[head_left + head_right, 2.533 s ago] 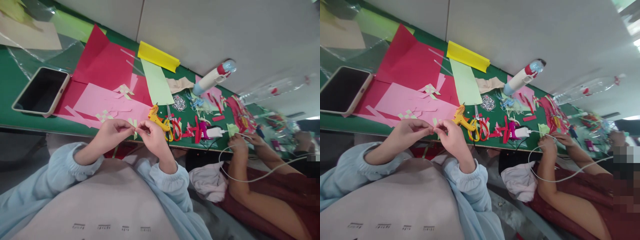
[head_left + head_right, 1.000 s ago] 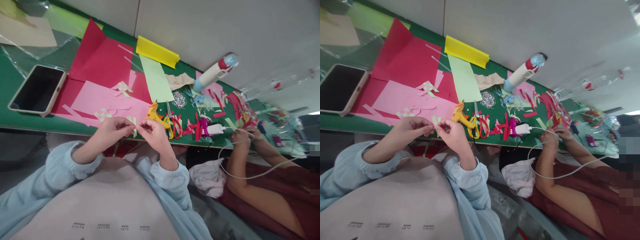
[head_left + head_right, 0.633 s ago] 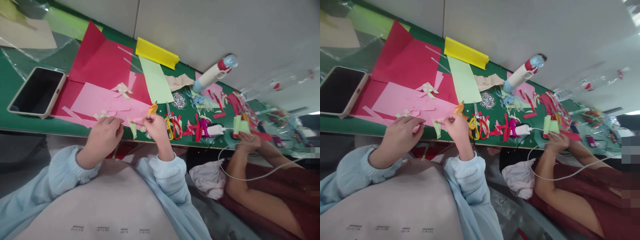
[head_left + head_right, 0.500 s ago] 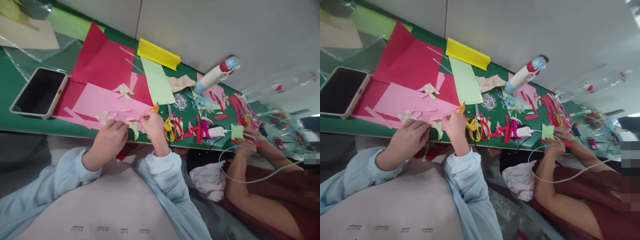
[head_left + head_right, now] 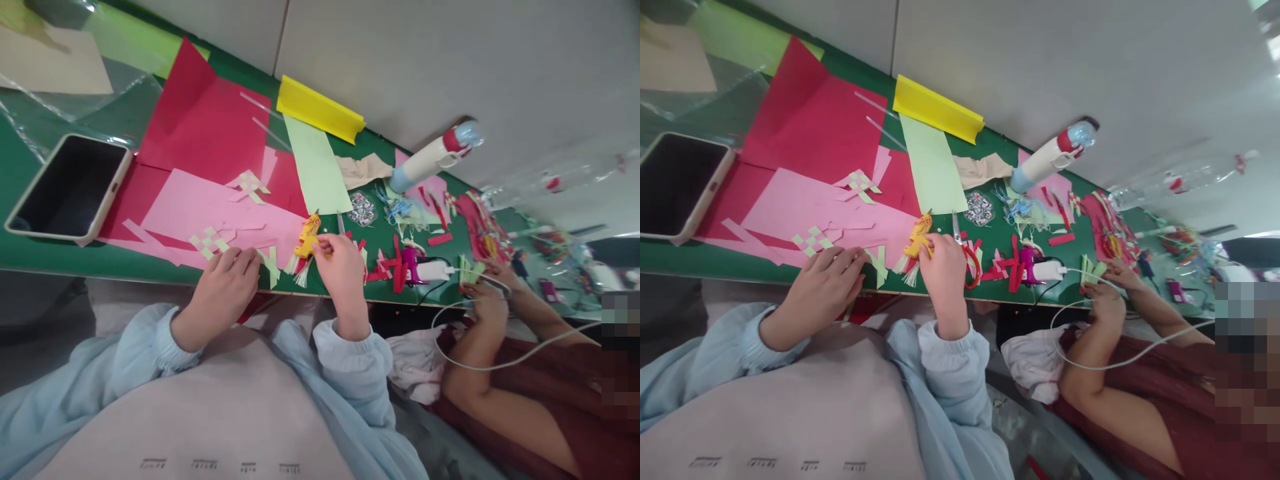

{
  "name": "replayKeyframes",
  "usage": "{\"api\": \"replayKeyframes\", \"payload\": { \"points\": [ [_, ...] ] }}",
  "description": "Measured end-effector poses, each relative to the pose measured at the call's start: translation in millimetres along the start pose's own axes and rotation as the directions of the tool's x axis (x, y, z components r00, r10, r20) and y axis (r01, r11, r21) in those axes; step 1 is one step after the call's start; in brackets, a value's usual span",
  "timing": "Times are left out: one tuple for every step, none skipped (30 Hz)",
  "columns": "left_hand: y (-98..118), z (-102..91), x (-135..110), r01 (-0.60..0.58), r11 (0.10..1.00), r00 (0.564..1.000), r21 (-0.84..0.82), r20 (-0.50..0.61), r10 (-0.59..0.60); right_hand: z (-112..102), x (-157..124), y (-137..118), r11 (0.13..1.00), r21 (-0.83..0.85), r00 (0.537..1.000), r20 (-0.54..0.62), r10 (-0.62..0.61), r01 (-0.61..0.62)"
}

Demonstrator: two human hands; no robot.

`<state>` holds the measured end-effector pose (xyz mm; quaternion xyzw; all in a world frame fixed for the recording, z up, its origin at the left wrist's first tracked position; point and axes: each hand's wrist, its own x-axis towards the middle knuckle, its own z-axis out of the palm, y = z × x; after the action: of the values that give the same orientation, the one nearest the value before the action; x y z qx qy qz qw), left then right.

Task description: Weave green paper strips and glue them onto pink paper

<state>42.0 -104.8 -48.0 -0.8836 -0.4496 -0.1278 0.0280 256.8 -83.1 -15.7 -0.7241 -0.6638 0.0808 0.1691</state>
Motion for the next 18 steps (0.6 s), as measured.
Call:
{"api": "replayKeyframes", "payload": {
  "points": [
    [-0.6, 0.5, -0.6, -0.001, 1.000, 1.000, 0.003, -0.006, 0.001, -0.3, -4.6, 4.7, 0.998, -0.056, 0.999, 0.001, -0.035, 0.035],
    [-1.1, 0.9, -1.0, -0.002, 1.000, 1.000, 0.004, -0.011, 0.002, 0.5, -8.6, 8.5, 0.994, -0.097, 0.999, 0.008, -0.052, 0.053],
    [-1.4, 1.2, -1.2, -0.002, 1.000, 1.000, 0.006, -0.016, 0.002, 1.9, -11.8, 11.5, 0.990, -0.126, 0.998, 0.011, -0.066, 0.067],
    [-1.6, 1.3, -1.3, -0.002, 1.000, 1.000, 0.007, -0.021, 0.002, 3.5, -14.0, 13.7, 0.986, -0.149, 0.997, 0.012, -0.071, 0.072],
    [-1.5, 1.3, -1.2, -0.002, 1.000, 1.000, 0.010, -0.024, 0.003, 5.0, -15.2, 15.3, 0.984, -0.166, 0.997, 0.015, -0.070, 0.071],
    [-1.3, 1.2, -1.1, -0.001, 1.000, 1.000, 0.015, -0.027, 0.002, 6.2, -15.5, 16.3, 0.981, -0.180, 0.998, 0.022, -0.067, 0.070],
    [-1.1, 1.2, -1.0, -0.001, 1.000, 1.000, 0.019, -0.028, 0.001, 7.0, -15.1, 16.8, 0.978, -0.195, 0.997, 0.036, -0.063, 0.069],
    [-0.7, 1.2, -0.9, 0.001, 1.000, 1.000, 0.023, -0.027, 0.000, 7.4, -14.0, 17.1, 0.975, -0.209, 0.997, 0.052, -0.059, 0.069],
    [-0.4, 1.2, -0.8, 0.002, 1.000, 1.000, 0.025, -0.025, -0.001, 7.3, -12.6, 17.2, 0.972, -0.222, 0.996, 0.068, -0.058, 0.071],
    [-0.1, 1.2, -0.8, 0.004, 1.000, 1.000, 0.026, -0.021, -0.004, 7.0, -11.0, 17.1, 0.969, -0.234, 0.995, 0.078, -0.058, 0.075],
    [0.2, 1.2, -0.8, 0.005, 1.000, 1.000, 0.026, -0.017, -0.004, 6.6, -9.3, 17.1, 0.966, -0.246, 0.995, 0.079, -0.058, 0.076],
    [0.6, 1.2, -0.9, 0.005, 1.000, 1.000, 0.027, -0.015, -0.005, 6.3, -7.7, 17.2, 0.963, -0.259, 0.996, 0.075, -0.057, 0.074],
    [1.0, 1.3, -1.0, 0.005, 1.000, 1.000, 0.030, -0.012, -0.005, 6.0, -6.0, 17.4, 0.960, -0.270, 0.996, 0.073, -0.054, 0.072],
    [1.5, 1.3, -1.1, 0.007, 0.999, 1.000, 0.035, -0.009, -0.007, 6.0, -4.4, 17.7, 0.958, -0.278, 0.996, 0.077, -0.052, 0.072],
    [2.1, 1.4, -1.3, 0.008, 0.999, 1.000, 0.039, -0.007, -0.008, 6.3, -2.7, 18.0, 0.956, -0.282, 0.995, 0.090, -0.052, 0.076],
    [2.8, 1.5, -1.6, 0.012, 0.999, 1.000, 0.045, -0.007, -0.012, 6.8, -1.0, 18.3, 0.956, -0.282, 0.993, 0.109, -0.054, 0.083],
    [3.5, 1.6, -2.1, 0.016, 0.999, 1.000, 0.049, -0.009, -0.016, 7.3, 0.7, 18.5, 0.956, -0.278, 0.989, 0.135, -0.057, 0.093],
    [4.2, 1.8, -2.8, 0.019, 0.998, 1.000, 0.052, -0.010, -0.019, 7.9, 2.3, 18.5, 0.957, -0.270, 0.985, 0.161, -0.060, 0.103]
  ]
}}
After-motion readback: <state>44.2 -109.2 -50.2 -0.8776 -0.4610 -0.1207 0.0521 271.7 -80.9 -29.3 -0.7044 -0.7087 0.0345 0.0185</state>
